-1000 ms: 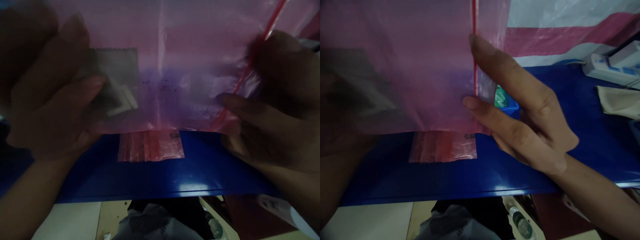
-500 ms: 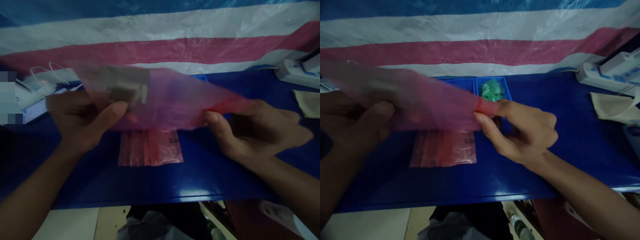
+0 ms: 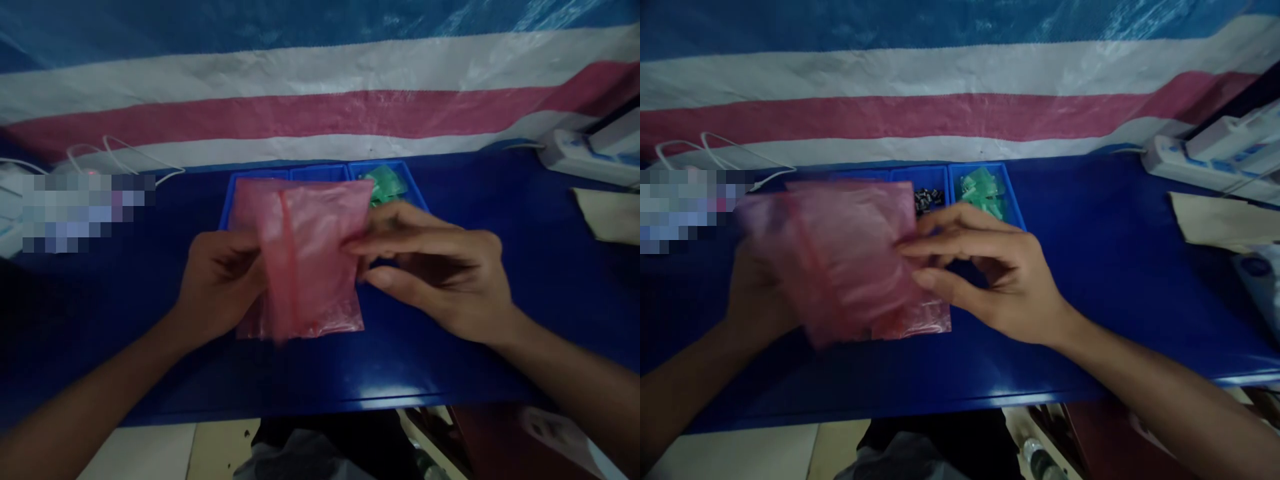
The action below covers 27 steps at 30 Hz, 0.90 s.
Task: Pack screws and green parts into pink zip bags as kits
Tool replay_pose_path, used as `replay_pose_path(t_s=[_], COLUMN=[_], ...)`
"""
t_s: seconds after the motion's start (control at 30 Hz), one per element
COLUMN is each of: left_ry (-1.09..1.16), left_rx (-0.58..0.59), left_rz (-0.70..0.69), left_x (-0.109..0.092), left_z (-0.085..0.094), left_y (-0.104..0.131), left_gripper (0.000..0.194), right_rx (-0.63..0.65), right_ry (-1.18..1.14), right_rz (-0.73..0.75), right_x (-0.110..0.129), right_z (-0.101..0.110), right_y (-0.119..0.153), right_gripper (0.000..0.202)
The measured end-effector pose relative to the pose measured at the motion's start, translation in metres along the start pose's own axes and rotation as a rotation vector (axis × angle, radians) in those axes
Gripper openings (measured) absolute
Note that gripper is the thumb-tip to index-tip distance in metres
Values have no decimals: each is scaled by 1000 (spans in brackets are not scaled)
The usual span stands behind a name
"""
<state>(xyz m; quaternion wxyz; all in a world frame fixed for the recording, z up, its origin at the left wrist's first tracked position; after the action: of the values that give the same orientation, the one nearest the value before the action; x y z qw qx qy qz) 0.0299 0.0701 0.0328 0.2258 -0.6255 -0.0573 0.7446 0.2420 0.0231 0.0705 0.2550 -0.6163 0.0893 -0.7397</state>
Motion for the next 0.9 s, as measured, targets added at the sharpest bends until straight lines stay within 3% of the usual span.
replay_pose_path(t_s=[0.1, 0.17, 0.23, 0.3, 0.4, 0.47, 0.57, 0.7, 0.9], left_ry=[48, -16, -114, -195, -491, -793, -1021, -946, -891], left_rx=[93, 71, -29, -152, -132, -90, 39, 344, 430], left_rz=[52, 49, 8, -23, 1, -120, -313, -322, -412], left_x=[-4, -9, -13, -13, -5, -15, -26, -13, 1], left_z=[-12, -5, 17, 47, 77, 85, 74, 48, 32], left_y=[-3, -11, -22, -33, -49, -57, -58, -47, -42], left_gripper=[74, 58, 39, 32, 44, 57, 77, 63, 53], right_rx=[-48, -60, -12, 57, 192, 294, 421, 408, 280], right_ry=[3, -1, -12, 39, 247, 423, 661, 720, 680], right_rz=[-48, -57, -46, -13, 156, 279, 343, 365, 373], right_x=[-11, -15, -18, -17, -8, -5, -15, -16, -1], right_z=[-2, -5, -11, -20, -40, -57, -78, -80, -60], right_y=[2, 3, 4, 4, 11, 20, 31, 34, 26], right_gripper=[29, 32, 40, 45, 33, 31, 38, 29, 34])
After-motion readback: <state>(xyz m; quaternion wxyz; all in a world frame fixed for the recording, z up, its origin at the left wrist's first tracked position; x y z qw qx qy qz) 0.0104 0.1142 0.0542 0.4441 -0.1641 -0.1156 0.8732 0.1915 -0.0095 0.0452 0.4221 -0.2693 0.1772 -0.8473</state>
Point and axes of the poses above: each hand's wrist, its own y-axis away from the middle knuckle, its own z-axis out of the back of the hand, x = y × z, the point moved 10 cm from there along -y, towards the middle knuckle, and after that the axes turned 9 degrees about -z, right-handed, at the moved point
